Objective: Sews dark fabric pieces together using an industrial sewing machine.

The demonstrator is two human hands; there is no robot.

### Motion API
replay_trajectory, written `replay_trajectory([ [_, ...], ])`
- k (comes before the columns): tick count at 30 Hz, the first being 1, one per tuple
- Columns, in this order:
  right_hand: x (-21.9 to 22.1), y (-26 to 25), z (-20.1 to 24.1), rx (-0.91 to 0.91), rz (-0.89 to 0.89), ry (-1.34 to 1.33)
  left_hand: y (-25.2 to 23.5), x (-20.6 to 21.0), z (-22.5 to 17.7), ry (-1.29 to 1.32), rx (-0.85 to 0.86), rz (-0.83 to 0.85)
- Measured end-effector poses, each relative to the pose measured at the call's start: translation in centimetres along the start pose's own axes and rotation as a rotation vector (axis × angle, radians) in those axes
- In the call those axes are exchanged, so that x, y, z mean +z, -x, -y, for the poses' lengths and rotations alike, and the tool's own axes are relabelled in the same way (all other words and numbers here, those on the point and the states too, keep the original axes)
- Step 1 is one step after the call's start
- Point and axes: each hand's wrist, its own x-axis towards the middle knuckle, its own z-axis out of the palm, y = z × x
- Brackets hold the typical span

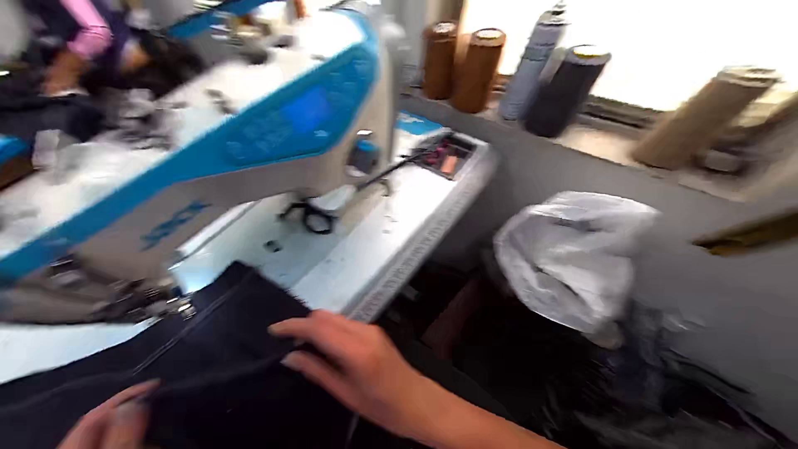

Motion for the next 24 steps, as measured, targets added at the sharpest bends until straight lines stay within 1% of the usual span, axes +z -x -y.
replay_trajectory([
  [3, 0.9, 0.0, -1.9, 0.052, 0.041, -0.034, -0.4, 1.6, 1.0, 0.082, -0.021, -0.23],
  [5, 1.6, 0.1, -2.5, 0.109, 0.057, -0.101, -0.5, 1.5, 1.8, 0.131, -0.015, -0.309],
  [8, 2.7, 0.1, -2.5, 0.123, 0.048, -0.159, -0.4, 0.9, 2.2, 0.129, 0.033, -0.353],
  [13, 3.2, -0.3, -2.0, 0.007, 0.048, -0.107, -0.1, 0.1, 3.1, 0.013, 0.183, -0.379],
  [16, 3.2, -0.5, -0.8, -0.058, 0.109, -0.074, 0.4, -0.2, 3.3, -0.042, 0.2, -0.424],
  [18, 3.2, -0.6, 1.2, -0.099, 0.251, -0.079, 1.2, -1.1, 2.6, -0.154, 0.192, -0.441],
  [19, 3.4, -0.7, 2.3, -0.118, 0.329, -0.103, 1.7, -1.9, 1.8, -0.258, 0.221, -0.433],
  [21, 4.1, -0.9, 3.6, -0.12, 0.456, -0.198, 2.1, -3.9, -0.1, -0.559, 0.35, -0.397],
  [22, 4.5, -0.9, 3.7, -0.074, 0.507, -0.276, 1.7, -4.8, -1.0, -0.719, 0.441, -0.379],
  [24, 5.5, -0.4, 2.9, 0.108, 0.583, -0.439, -0.8, -5.4, -1.1, -0.994, 0.623, -0.302],
])
